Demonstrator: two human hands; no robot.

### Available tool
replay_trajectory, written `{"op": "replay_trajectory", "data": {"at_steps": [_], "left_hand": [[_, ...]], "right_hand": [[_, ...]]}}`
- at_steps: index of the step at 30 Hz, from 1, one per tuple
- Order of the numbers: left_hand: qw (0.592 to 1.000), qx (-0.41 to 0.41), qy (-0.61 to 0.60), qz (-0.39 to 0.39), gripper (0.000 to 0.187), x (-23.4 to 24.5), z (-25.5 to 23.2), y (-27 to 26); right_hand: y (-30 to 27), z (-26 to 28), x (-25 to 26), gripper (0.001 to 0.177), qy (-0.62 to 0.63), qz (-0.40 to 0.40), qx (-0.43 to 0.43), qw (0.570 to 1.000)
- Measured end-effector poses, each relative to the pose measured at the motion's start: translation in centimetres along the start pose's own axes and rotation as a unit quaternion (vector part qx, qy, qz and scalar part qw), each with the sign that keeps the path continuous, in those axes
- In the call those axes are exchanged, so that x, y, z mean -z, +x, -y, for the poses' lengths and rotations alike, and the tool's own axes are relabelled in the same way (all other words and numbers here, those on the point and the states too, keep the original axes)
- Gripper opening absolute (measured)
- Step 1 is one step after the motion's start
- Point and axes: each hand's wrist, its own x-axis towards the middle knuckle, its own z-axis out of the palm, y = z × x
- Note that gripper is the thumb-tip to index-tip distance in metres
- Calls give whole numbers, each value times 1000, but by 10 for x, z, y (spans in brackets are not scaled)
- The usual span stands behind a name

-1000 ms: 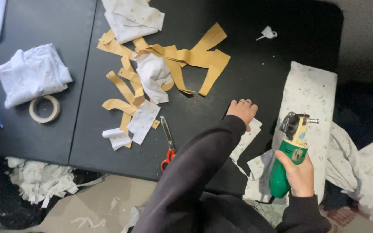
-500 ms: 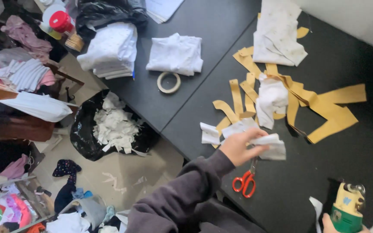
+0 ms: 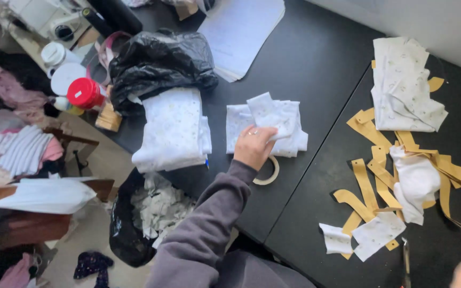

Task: Tracing pattern templates onto fabric with a pen and cutting them out using an electric rotary fabric cutter.

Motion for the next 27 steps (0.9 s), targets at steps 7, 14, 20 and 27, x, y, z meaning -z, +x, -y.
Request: {"op": "replay_trajectory", "data": {"at_steps": [7, 14, 20, 27], "left_hand": [[998, -36, 45, 40, 32, -20, 40, -39], [983, 22, -82, 160, 13, 19, 4, -8], [975, 137, -162, 67, 18, 4, 33, 10], [905, 387, 60, 165, 59, -36, 66, 59]], "right_hand": [[127, 344, -63, 60, 135, 143, 138, 971], [171, 398, -134, 86, 218, 187, 289, 913], [159, 365, -83, 29, 185, 204, 51, 960], [139, 300, -49, 40, 320, 231, -221, 892]]}}
